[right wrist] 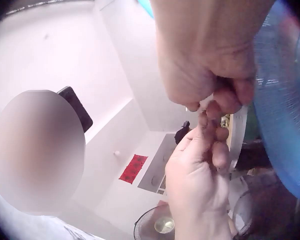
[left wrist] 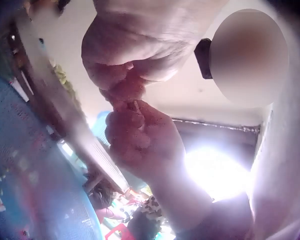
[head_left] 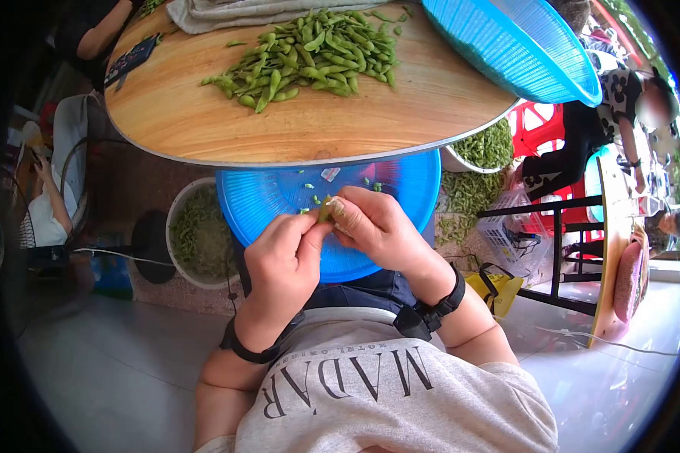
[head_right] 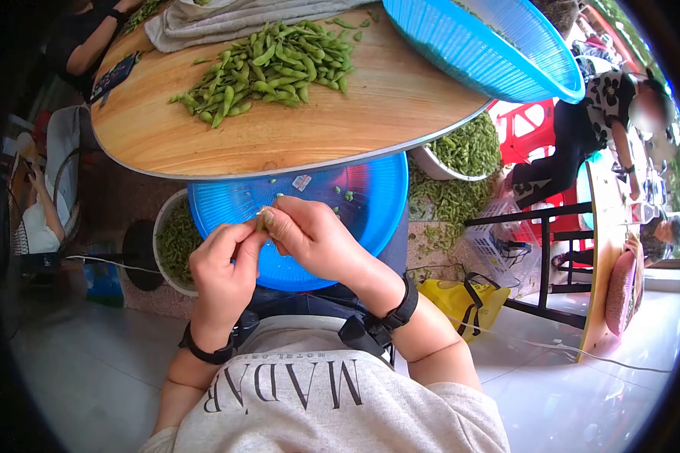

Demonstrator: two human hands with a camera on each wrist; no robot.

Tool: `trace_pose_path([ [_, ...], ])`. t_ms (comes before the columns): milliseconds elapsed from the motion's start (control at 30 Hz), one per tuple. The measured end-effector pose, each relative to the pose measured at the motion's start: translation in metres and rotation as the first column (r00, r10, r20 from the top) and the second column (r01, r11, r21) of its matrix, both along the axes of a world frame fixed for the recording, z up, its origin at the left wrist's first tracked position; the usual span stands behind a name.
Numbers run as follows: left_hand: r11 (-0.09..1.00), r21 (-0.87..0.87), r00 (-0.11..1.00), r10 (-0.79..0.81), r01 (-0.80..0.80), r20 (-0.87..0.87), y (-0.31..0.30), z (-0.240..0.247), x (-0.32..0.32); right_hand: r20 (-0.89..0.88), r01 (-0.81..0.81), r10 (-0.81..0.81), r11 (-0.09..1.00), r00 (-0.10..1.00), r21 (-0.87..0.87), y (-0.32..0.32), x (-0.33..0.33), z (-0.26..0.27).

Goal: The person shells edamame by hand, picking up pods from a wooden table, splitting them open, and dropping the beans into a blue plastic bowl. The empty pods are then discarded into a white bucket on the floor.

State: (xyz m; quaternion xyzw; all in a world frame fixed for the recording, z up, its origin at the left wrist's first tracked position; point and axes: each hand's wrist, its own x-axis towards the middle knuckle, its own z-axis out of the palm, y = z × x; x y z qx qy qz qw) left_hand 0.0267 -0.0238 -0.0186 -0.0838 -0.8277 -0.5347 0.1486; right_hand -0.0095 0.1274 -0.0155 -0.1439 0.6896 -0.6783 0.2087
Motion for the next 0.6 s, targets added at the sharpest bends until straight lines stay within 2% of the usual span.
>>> trace_pose_path([
  [67,0.962,0.268,0.945,-0.044,-0.047,0.323,0.000,0.001,0.003,-0.060,0.013,-0.012,1.000,0.998,0.018,-0.001,0.001,-0.002],
  [167,0.815,0.570,0.864,-0.208,-0.106,0.459,-0.005,0.004,-0.001,-0.091,0.008,-0.008,1.000,0.996,0.004,0.000,0.001,0.000],
  [267,0.622,0.768,0.805,-0.375,-0.148,0.459,-0.015,-0.004,-0.005,-0.339,-0.016,0.012,1.000,0.941,-0.009,0.000,-0.001,-0.012],
  [367,0.589,0.793,0.795,-0.404,-0.152,0.452,-0.014,-0.003,-0.004,0.048,-0.059,0.062,0.996,0.997,-0.071,0.008,-0.002,-0.009],
  [467,0.795,0.597,0.867,-0.218,-0.108,0.447,-0.006,0.003,0.001,0.223,-0.010,0.049,0.985,0.974,-0.171,0.010,-0.005,-0.012],
  [500,0.809,0.581,0.884,-0.203,-0.091,0.422,-0.005,0.002,0.002,0.270,0.010,0.034,0.987,0.962,-0.158,0.011,-0.005,-0.012],
  [600,0.863,0.502,0.921,-0.153,-0.052,0.358,-0.004,-0.005,0.006,0.079,0.067,-0.060,0.994,0.995,-0.090,0.006,-0.002,-0.012],
])
